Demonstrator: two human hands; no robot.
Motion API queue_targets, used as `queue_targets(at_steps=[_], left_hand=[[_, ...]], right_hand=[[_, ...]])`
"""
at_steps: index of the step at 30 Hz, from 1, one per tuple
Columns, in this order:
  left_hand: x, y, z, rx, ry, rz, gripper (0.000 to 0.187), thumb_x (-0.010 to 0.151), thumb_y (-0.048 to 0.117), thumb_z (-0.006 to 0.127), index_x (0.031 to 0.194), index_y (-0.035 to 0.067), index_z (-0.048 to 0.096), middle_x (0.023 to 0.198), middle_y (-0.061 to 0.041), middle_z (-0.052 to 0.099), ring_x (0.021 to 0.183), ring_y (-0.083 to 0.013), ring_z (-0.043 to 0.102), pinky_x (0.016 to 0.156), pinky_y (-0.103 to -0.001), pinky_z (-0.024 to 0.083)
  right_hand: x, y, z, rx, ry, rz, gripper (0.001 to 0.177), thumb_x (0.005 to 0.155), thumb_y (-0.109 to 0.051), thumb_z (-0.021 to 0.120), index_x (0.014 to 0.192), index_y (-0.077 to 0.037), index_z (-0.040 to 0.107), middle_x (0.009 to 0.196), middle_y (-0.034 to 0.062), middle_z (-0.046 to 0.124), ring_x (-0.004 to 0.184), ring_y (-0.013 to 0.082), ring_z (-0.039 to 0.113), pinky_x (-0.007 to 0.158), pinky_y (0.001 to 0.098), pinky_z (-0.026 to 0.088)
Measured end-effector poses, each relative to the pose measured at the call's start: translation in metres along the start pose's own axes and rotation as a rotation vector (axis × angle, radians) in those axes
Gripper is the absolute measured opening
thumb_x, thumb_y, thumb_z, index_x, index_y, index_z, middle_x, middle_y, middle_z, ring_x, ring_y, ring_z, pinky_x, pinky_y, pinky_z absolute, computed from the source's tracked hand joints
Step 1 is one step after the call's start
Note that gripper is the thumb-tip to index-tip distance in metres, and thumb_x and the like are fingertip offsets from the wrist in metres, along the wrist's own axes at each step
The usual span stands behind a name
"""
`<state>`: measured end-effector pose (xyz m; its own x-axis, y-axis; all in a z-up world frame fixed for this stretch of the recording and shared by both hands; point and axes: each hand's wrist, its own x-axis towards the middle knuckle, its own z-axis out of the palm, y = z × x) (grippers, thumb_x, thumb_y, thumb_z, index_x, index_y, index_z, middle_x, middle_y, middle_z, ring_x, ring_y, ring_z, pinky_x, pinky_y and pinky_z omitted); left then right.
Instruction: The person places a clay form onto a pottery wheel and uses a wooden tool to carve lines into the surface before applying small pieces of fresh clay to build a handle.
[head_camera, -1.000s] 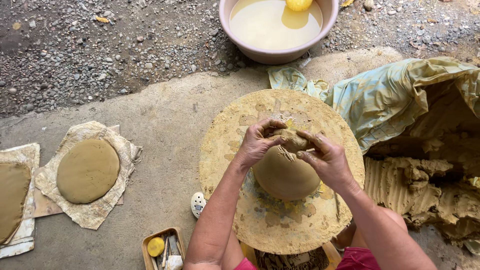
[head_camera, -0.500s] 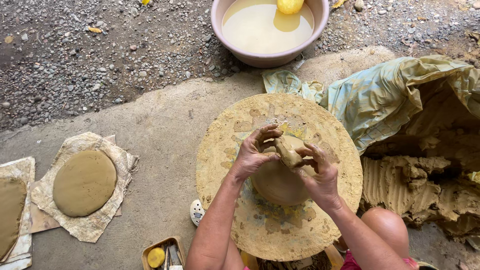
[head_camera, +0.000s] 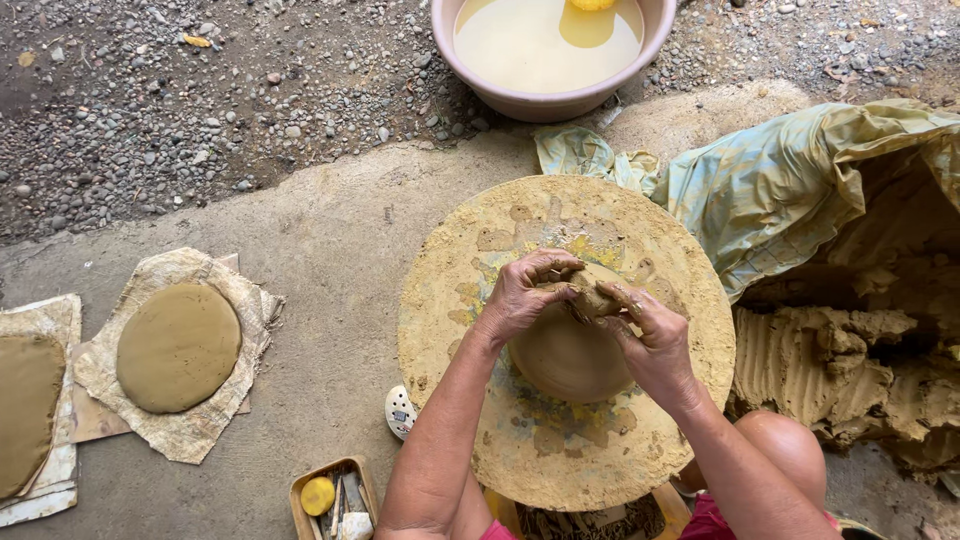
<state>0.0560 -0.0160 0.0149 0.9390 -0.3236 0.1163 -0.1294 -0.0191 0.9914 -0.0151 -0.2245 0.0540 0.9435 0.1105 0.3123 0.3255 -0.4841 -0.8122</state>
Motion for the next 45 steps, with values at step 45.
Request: queue_targets(at_steps=[45], left_hand=[[0.013, -0.027, -0.003, 0.172, -0.182, -0.001, 0.028, 0.096, 0.037, 0.069, 0.119, 0.023, 0.078, 0.128, 0.005, 0.073, 0.141, -0.0240, 0.046, 0.121, -0.043, 0.039]], right_hand=[[-0.008, 0.034, -0.028, -0.062, 0.031, -0.031, 0.060, 0.086, -0.016, 0.080, 0.142, -0.011, 0.057, 0.130, 0.0129, 0.067, 0.124, 0.0249, 0.063, 0.107, 0.0397, 0.055]])
